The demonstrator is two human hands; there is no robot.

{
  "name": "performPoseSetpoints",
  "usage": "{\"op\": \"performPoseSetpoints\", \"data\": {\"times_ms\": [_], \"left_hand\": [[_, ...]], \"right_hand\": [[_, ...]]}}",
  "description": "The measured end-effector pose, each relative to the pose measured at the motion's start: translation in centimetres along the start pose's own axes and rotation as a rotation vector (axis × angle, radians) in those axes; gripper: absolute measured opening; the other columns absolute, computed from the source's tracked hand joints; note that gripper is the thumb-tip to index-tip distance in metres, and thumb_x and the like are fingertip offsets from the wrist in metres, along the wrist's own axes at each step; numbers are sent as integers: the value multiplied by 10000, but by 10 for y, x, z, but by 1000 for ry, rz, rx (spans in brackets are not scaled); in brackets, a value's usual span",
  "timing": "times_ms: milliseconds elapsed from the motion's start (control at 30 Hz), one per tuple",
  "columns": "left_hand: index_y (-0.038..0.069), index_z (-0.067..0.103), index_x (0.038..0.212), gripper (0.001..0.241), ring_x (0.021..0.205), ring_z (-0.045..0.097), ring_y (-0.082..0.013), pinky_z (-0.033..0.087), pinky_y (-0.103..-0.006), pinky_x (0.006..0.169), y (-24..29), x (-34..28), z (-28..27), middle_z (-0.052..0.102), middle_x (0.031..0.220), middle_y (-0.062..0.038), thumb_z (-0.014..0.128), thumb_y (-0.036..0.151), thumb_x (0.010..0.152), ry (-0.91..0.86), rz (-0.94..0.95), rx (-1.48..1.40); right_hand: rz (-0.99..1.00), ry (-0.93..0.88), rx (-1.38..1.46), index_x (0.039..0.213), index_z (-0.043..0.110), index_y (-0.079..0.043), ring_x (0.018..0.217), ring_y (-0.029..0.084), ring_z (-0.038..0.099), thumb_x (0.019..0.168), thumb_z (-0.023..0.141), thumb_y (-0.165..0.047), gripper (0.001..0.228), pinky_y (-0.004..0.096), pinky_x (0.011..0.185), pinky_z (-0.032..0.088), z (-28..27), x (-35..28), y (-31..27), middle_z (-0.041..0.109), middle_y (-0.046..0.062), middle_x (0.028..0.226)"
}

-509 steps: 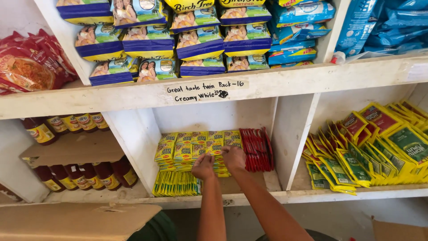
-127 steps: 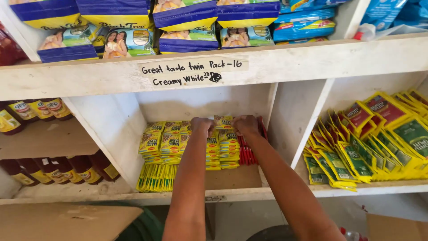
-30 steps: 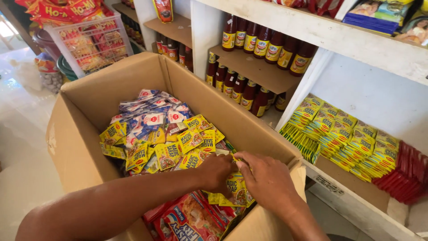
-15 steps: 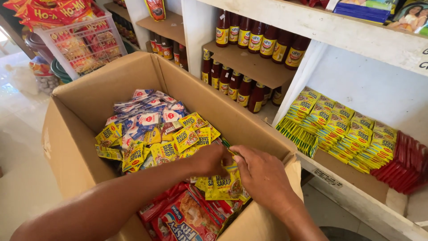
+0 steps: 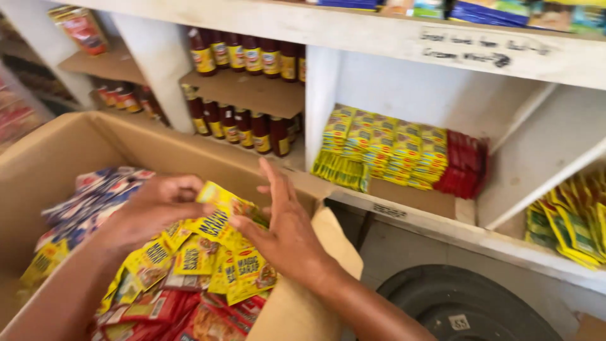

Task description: Stocking and organizing small seasoning packets from a cardboard box onto store shelves.

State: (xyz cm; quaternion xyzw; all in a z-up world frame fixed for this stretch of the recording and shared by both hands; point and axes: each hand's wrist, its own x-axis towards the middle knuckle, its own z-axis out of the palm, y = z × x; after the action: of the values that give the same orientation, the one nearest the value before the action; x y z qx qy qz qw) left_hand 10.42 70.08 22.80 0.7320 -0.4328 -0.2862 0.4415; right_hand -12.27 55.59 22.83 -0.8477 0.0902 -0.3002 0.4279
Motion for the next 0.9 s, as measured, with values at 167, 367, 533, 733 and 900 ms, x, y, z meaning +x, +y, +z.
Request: {"op": "performPoseSetpoints", "data": {"times_ms": [167, 367, 533, 733, 900], "left_hand": [[-1, 690, 1108, 215, 919, 681, -123, 549, -289, 820, 3, -3, 19, 740, 1027, -71, 695, 45, 899, 52, 134, -475], [-13, 628, 1192, 301, 977, 694, -169, 570, -328, 855, -17, 1, 36, 730, 1087, -102, 709, -37, 903, 21, 128, -682], [37, 647, 1236, 443, 915, 717, -154, 601, -306, 763, 3, 3, 45, 752, 1080, -53, 717, -16, 802, 115, -21, -598], [-36, 745, 1102, 288, 754, 720, -196, 584, -295, 635, -7, 3, 43, 776, 929, -123, 720, 176, 909, 105, -158, -487], [-38, 737, 1044, 284, 703, 726, -186, 602, -291, 619, -11, 5, 46, 769, 897, -112, 732, 207, 901, 105, -222, -499]], "right_hand": [[193, 33, 510, 1507, 385, -59, 1063, 191, 661, 880, 774, -366, 799, 350, 793, 566, 7, 12, 30, 594, 134, 1302], [238, -132, 736, 1161, 653, -25, 766, 61, 695, 939, 741, -270, 342, 214, 557, 541, 7, 26, 55, 739, 30, 937], [210, -109, 693, 1054, 699, -18, 645, 38, 635, 926, 765, -260, 282, 207, 512, 509, -4, 39, 64, 720, 13, 836], [323, -306, 421, 1066, 759, -54, 522, 35, 561, 872, 785, -296, 312, 199, 458, 467, -14, 58, 68, 723, -3, 743], [259, -200, 620, 1108, 734, -35, 603, 32, 629, 874, 796, -247, 322, 206, 494, 502, -4, 68, 78, 757, 5, 835]]}}
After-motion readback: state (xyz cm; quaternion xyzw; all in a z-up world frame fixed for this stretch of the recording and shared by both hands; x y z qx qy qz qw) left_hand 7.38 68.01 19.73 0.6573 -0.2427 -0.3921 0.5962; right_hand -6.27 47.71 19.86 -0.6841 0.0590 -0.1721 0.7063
